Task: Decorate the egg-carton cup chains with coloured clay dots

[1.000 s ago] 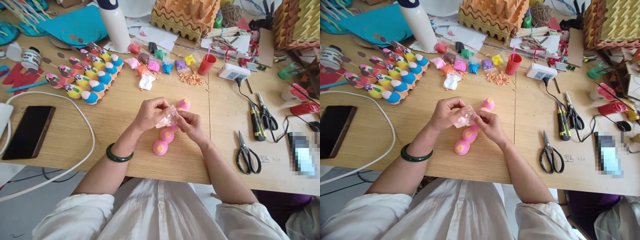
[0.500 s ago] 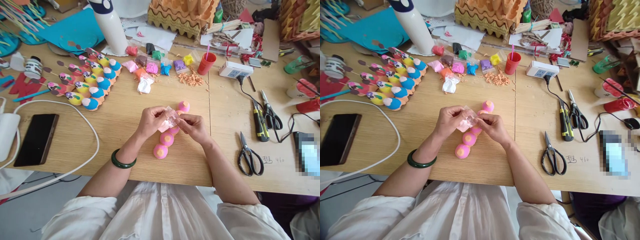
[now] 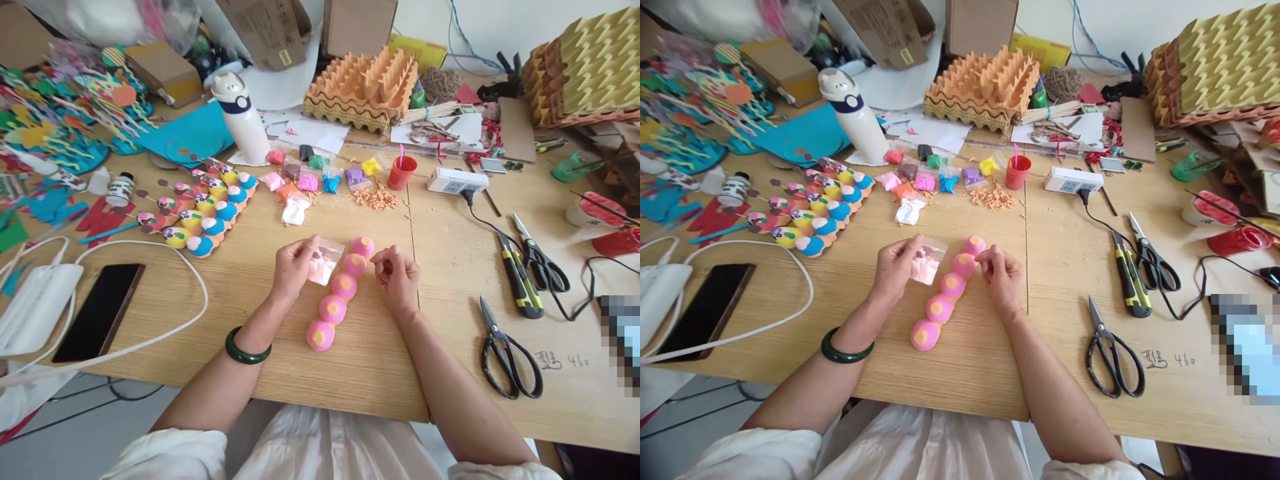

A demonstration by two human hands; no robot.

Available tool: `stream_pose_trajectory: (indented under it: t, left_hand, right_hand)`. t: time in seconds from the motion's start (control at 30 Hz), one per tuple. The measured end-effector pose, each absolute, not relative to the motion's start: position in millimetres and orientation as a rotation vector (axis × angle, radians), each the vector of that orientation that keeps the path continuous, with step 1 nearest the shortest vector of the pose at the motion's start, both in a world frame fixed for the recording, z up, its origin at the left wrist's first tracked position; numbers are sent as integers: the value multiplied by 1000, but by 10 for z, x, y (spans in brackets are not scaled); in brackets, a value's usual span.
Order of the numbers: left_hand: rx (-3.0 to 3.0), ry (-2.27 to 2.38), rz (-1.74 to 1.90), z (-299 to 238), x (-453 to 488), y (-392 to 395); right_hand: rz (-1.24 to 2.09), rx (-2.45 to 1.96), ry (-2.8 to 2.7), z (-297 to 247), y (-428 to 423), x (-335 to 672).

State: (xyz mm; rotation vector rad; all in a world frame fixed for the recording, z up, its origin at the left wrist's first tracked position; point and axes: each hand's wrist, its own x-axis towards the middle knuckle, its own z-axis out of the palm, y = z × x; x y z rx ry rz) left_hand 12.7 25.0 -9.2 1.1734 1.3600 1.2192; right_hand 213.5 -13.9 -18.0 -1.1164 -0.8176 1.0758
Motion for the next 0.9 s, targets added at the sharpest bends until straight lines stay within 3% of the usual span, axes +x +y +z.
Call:
stream_pose_trajectory:
  t: [0.23,0.57,0.9]
  left_hand:
    - [992,1515,1282,-143,268,851]
    - [1509,1707,1125,47,756,1894]
    - [1886,1733,942,202,956,2271]
  right_hand:
    - [1092,-1135,-515,-200,31,2261]
    - [1087,-1136,-633,-278,22,2261]
    - [1114,-1089,-645,-252,44,2253]
